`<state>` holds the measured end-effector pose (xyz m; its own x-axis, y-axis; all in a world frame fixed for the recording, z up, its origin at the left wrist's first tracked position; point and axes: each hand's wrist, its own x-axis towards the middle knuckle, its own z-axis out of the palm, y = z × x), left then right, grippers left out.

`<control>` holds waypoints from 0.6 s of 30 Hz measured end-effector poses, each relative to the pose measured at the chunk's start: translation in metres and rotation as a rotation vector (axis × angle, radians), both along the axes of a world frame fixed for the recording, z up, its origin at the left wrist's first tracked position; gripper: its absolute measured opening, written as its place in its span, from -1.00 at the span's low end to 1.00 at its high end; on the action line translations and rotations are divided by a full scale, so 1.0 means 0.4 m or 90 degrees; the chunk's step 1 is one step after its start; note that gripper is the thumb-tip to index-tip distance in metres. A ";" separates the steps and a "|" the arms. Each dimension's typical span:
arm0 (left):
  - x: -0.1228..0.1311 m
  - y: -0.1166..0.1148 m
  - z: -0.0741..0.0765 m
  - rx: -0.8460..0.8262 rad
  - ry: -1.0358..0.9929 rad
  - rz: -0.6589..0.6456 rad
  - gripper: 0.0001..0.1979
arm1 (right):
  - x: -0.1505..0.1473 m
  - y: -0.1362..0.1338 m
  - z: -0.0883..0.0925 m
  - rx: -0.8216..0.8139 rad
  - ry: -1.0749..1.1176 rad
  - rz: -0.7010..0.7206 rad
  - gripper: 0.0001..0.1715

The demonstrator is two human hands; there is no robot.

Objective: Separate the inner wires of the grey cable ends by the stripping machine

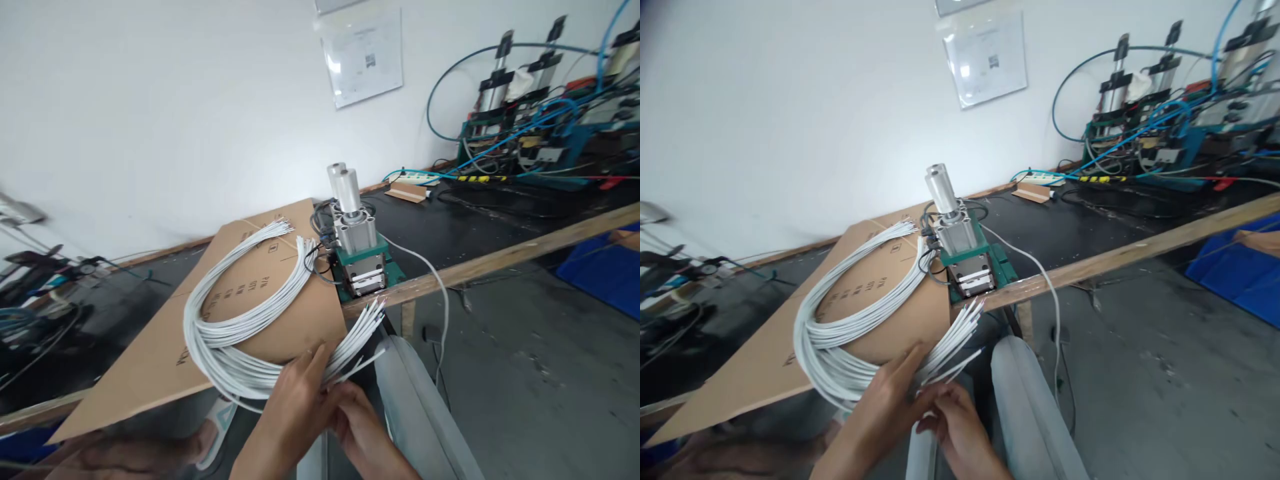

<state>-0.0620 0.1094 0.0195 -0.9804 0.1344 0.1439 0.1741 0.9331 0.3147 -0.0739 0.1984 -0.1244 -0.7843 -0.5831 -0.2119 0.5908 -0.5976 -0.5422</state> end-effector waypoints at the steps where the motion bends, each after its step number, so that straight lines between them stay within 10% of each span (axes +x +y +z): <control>1: 0.005 -0.004 -0.007 -0.029 0.028 -0.034 -0.46 | -0.003 0.027 0.031 0.010 0.035 -0.025 -0.35; 7: 0.011 -0.050 -0.031 -0.253 0.189 -0.133 -0.43 | -0.033 0.148 0.216 0.143 0.297 0.004 -0.63; 10: 0.005 -0.073 -0.039 -0.275 0.165 -0.155 -0.61 | -0.032 0.231 0.225 0.256 0.369 0.011 -0.69; 13: 0.001 -0.082 -0.046 -0.251 0.253 -0.157 -0.88 | -0.053 0.359 0.108 0.433 0.315 -0.092 -0.55; 18: -0.019 -0.073 -0.051 -0.248 0.353 -0.080 -0.90 | -0.160 0.496 -0.212 0.601 0.106 -0.289 -0.45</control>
<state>-0.0694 0.0802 -0.0008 -0.7497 0.3862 0.5375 0.3276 0.9222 -0.2056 -0.1377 0.3966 -0.2090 -0.9481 0.1170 -0.2956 0.2930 -0.0386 -0.9553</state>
